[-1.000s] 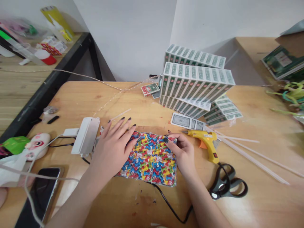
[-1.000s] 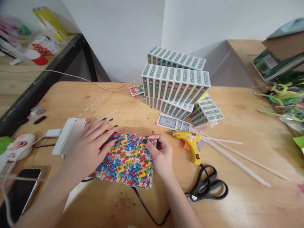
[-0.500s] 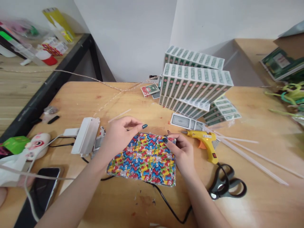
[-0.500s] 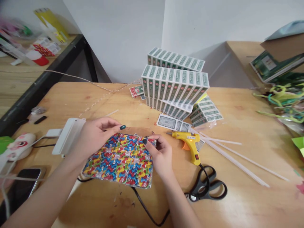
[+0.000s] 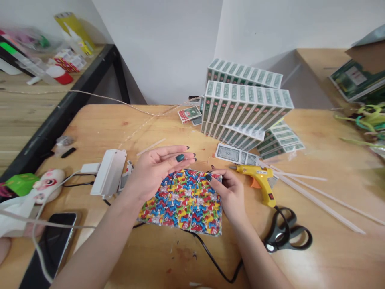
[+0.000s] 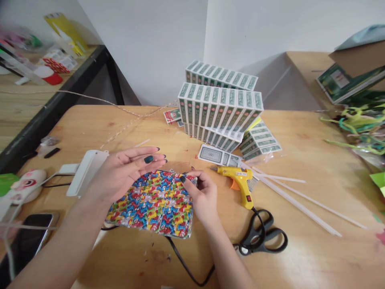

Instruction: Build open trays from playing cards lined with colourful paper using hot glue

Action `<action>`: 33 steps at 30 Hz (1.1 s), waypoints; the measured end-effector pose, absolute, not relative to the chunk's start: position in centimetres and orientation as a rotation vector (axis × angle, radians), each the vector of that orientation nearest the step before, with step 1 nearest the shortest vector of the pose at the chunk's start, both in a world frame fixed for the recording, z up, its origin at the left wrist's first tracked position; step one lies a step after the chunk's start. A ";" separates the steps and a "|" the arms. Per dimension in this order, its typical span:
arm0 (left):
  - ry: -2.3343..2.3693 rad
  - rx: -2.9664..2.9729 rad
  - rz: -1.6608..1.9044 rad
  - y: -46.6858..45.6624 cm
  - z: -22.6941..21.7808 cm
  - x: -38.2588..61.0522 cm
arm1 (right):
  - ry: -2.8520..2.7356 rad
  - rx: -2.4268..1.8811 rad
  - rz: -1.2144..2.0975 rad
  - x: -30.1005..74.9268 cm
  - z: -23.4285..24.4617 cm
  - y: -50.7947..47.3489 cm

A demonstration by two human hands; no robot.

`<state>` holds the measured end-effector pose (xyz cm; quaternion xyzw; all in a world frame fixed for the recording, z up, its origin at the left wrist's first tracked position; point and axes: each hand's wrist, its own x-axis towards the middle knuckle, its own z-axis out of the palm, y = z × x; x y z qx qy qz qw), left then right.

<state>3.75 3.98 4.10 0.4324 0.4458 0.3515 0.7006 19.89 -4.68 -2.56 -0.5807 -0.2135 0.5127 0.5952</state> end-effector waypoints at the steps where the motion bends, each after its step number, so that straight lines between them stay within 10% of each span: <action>1: 1.011 0.969 0.777 4.0 4.1 3.8 | -0.495 -1.348 1.190 19.9 -2.6 -4.7; 33: 1.109 1.332 0.709 2.9 4.5 4.7 | -0.528 -1.357 1.159 19.8 -2.6 -4.7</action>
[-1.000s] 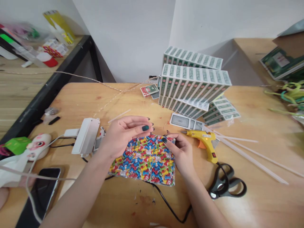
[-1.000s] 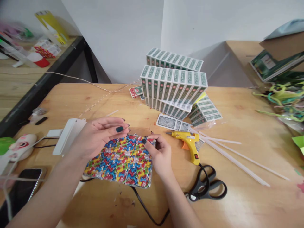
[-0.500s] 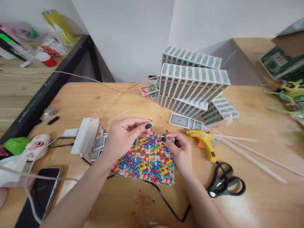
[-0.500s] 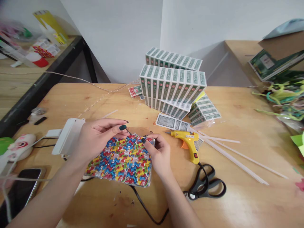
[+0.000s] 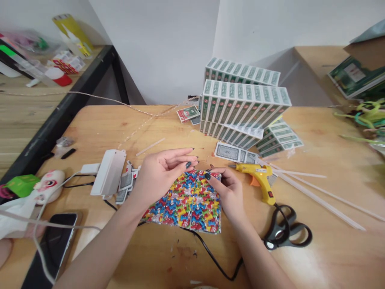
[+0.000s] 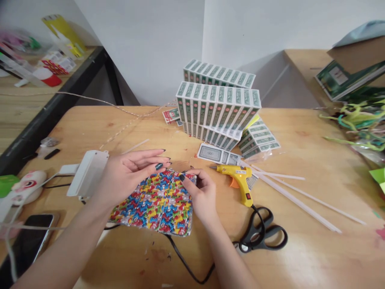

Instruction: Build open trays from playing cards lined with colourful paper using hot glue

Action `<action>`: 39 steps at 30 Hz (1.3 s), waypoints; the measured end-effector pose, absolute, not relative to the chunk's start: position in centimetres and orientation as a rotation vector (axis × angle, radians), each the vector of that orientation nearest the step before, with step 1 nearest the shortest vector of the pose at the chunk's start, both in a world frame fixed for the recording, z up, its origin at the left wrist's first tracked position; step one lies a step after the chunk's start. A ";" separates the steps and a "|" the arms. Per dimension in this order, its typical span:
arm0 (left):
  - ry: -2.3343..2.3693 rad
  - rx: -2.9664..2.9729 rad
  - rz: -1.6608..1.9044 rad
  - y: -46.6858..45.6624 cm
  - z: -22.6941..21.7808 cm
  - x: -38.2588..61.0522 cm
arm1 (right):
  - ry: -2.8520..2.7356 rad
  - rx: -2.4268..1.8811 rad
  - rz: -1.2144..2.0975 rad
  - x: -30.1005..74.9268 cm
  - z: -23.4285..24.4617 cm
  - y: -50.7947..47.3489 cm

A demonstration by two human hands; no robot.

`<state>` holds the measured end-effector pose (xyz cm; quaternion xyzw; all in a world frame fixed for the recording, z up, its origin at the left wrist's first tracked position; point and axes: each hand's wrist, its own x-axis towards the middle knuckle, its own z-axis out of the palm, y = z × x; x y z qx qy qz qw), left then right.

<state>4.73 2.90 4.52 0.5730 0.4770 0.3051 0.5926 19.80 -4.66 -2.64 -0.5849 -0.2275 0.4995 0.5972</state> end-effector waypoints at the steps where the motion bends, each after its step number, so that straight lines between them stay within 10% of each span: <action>1: 1.102 1.334 0.698 2.9 4.5 4.7 | -0.529 -1.358 1.160 19.8 -2.6 -4.6; 39: 0.975 0.676 0.838 3.4 4.1 4.3 | -0.490 -1.313 1.193 19.9 -2.9 -4.7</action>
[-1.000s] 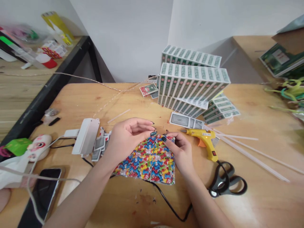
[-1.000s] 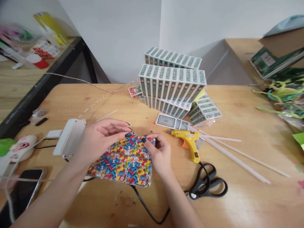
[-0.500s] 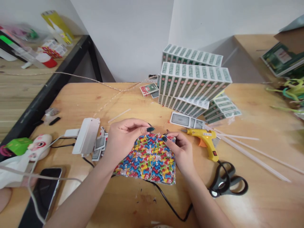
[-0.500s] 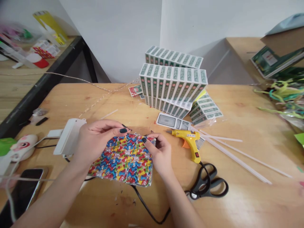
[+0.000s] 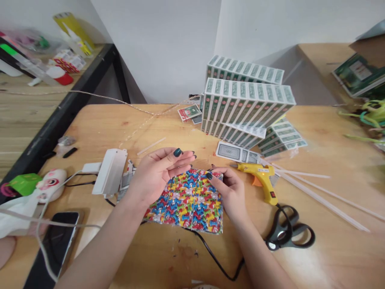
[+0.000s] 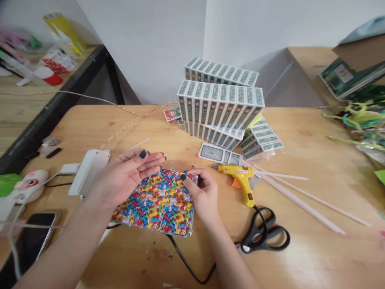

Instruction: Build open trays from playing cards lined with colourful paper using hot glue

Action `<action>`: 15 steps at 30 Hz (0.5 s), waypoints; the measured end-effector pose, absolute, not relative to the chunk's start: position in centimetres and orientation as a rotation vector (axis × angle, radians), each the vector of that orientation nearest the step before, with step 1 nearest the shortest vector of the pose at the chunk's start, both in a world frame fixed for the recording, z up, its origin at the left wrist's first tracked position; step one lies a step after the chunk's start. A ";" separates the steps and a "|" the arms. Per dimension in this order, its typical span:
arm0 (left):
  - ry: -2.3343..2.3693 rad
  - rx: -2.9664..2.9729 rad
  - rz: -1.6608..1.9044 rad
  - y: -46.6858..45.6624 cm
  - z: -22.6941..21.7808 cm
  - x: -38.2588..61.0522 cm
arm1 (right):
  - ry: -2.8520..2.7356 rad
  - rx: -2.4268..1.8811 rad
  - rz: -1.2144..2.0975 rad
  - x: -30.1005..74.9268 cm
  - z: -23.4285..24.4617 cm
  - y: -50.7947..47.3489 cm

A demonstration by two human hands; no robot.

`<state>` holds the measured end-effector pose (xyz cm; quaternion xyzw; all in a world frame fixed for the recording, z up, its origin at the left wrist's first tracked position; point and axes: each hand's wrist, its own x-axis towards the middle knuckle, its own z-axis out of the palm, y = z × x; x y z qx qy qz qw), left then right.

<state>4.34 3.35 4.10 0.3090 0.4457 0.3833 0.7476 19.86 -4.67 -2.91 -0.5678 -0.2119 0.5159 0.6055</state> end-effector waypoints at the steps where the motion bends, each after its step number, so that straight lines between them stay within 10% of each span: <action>1: 0.975 0.676 0.831 3.4 4.1 4.3 | -0.492 -1.315 1.188 19.9 -2.9 -4.7; 15: 1.365 2.125 0.889 2.9 4.0 4.1 | -0.497 -1.305 1.192 19.9 -3.0 -4.8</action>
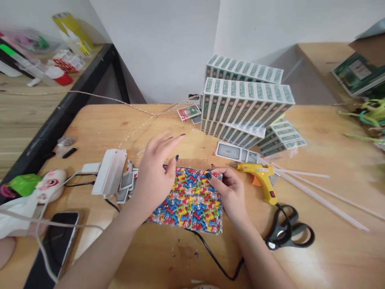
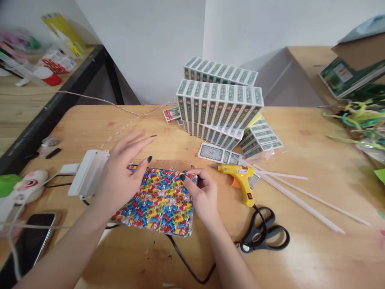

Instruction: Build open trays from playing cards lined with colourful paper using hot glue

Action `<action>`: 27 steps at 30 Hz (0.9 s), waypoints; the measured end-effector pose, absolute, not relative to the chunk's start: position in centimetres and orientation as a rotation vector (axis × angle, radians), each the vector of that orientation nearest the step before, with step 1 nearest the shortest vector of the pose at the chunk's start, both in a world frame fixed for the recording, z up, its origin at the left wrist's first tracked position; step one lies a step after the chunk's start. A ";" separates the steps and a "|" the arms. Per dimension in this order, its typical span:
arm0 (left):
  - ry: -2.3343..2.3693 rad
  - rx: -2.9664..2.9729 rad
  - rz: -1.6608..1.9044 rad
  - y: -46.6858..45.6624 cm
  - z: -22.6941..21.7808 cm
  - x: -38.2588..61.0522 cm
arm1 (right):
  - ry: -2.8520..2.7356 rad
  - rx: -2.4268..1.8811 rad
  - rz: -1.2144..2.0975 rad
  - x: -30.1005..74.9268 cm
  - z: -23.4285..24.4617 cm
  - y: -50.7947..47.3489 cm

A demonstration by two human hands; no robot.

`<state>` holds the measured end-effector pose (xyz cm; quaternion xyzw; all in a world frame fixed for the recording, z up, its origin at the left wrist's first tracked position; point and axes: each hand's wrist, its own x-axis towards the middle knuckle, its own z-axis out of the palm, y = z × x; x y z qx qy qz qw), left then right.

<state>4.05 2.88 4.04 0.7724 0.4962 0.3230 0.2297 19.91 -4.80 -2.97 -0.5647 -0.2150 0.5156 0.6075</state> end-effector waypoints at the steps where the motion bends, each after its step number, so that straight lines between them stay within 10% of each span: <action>1: 1.377 2.202 0.849 2.8 4.0 4.2 | -0.502 -1.306 1.189 19.9 -3.0 -4.8; 27: 1.043 1.956 -0.038 6.9 3.0 6.4 | -0.516 -1.293 1.196 19.8 -2.9 -4.8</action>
